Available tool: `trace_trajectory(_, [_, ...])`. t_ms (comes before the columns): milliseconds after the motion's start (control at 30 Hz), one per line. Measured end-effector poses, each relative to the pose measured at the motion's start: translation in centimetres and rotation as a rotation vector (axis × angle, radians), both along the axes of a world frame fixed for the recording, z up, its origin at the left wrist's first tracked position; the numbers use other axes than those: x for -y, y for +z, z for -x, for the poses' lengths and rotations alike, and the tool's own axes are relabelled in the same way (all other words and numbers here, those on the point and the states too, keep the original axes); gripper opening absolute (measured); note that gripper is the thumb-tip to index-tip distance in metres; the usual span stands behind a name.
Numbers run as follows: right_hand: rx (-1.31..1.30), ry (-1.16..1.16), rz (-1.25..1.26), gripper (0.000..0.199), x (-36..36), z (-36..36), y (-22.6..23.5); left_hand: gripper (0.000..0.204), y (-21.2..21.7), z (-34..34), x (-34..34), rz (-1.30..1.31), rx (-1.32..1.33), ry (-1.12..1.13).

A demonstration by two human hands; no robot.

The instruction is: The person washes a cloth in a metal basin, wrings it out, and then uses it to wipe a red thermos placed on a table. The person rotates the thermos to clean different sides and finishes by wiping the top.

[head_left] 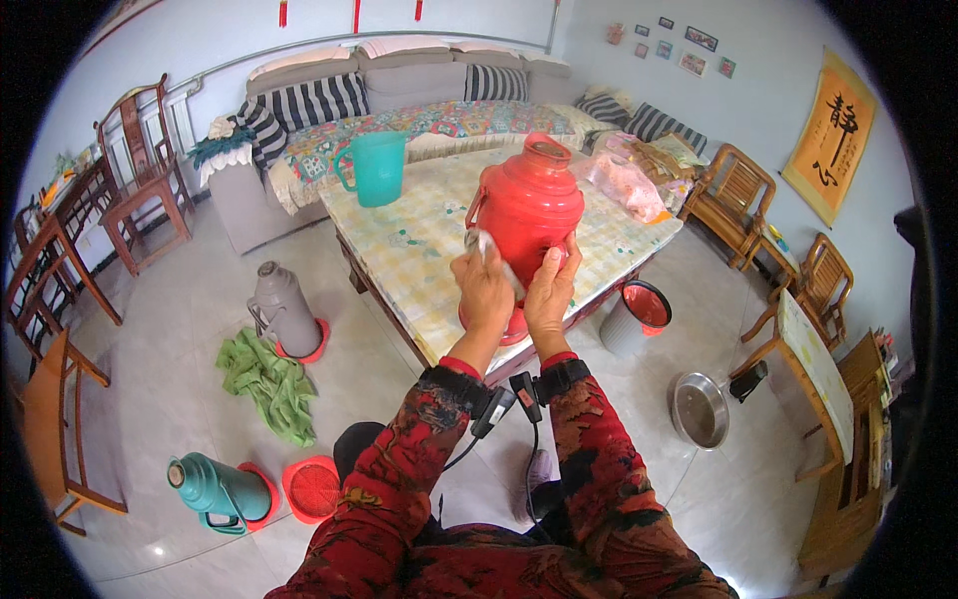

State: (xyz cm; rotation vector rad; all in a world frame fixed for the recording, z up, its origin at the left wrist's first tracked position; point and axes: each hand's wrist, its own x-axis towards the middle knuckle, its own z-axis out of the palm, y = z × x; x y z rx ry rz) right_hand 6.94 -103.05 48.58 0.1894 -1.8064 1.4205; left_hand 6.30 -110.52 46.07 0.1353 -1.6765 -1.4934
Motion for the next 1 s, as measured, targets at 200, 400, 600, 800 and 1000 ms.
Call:
trace_trajectory(200, [0.034, 0.124, -0.035, 0.06, -1.1, -1.2, 0.5, 0.044, 5.6, -0.2, 2.2, -0.063, 0.088, -0.321])
trace_trajectory(400, [0.222, 0.242, -0.005, 0.06, -2.6, -3.1, 1.7, 0.041, 3.6, -3.0, 6.1, -1.09, 0.016, -1.181])
trace_trajectory(600, [-0.008, 0.081, -0.279, 0.047, -3.6, -9.0, 2.8, 0.046, 3.4, -7.1, 5.9, -1.095, -0.008, -1.424])
trace_trajectory(800, [0.162, 0.363, -0.105, 0.052, -3.1, -13.1, 0.5, 0.044, 3.4, -9.8, 2.3, -0.949, 0.1, -1.258])
trace_trajectory(1000, [0.581, 0.537, -0.012, 0.047, -8.4, -13.2, -1.9, 0.029, 1.3, -12.0, 2.1, -0.288, 0.229, -0.983])
